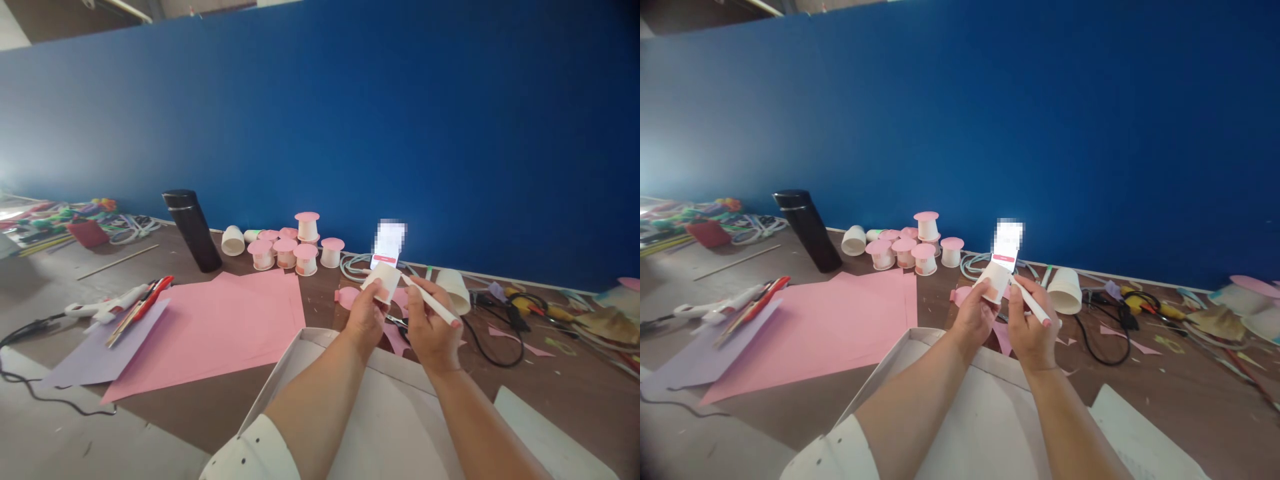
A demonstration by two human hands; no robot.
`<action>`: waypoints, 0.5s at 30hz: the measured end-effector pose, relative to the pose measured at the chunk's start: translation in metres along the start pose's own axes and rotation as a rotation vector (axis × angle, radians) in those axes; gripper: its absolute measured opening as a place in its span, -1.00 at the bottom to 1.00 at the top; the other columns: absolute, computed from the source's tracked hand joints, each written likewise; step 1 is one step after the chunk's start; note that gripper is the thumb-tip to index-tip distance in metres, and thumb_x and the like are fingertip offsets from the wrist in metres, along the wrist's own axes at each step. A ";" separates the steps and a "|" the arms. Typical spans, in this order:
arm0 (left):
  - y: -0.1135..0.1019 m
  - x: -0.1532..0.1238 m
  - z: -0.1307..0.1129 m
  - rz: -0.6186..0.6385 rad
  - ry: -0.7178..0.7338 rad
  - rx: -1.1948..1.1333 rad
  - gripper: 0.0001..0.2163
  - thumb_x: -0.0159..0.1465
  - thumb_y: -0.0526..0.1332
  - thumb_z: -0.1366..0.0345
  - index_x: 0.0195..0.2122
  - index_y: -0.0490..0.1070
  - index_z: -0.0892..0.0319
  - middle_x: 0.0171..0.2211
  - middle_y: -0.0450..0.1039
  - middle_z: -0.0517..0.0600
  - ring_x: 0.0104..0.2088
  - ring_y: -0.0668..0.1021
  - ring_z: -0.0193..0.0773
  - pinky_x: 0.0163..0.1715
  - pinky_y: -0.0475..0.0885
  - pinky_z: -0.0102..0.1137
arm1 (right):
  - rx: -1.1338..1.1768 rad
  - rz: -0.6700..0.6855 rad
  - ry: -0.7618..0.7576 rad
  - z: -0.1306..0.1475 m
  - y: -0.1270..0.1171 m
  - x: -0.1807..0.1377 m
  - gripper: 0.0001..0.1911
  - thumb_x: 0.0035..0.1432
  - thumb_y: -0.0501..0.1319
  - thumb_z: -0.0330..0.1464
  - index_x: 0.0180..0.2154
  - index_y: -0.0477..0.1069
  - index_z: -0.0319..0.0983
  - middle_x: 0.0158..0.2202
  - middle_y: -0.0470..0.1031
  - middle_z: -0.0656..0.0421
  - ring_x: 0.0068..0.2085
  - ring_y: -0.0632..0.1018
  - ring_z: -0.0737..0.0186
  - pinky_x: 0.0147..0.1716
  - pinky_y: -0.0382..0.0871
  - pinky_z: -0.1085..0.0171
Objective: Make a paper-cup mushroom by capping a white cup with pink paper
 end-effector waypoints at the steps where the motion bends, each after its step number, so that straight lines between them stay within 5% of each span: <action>1: 0.001 0.000 0.001 0.002 -0.001 0.000 -0.71 0.10 0.34 0.31 -0.14 0.47 0.20 -0.22 0.53 0.02 -0.26 0.55 -0.33 -0.34 0.39 -0.52 | -0.014 -0.005 -0.006 0.001 0.000 0.000 -0.70 0.25 0.15 -0.22 -0.11 0.49 -0.25 -0.17 0.57 0.01 -0.18 0.57 0.11 -0.17 0.46 0.15; 15: 0.007 -0.003 0.002 0.126 0.063 0.096 -0.67 0.08 0.34 0.37 -0.10 0.46 0.23 -0.15 0.54 0.06 -0.09 0.56 -0.23 -0.09 0.41 -0.44 | -0.073 0.006 -0.080 0.003 0.003 0.000 -0.76 0.21 0.18 -0.26 -0.18 0.51 -0.26 -0.26 0.59 0.02 -0.27 0.59 0.14 -0.22 0.49 0.18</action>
Point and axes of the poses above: each hand's wrist, its own x-axis towards the middle knuckle, its own y-axis out of the palm, z = x × y, the point moved 5 cm from there along x, towards the middle knuckle
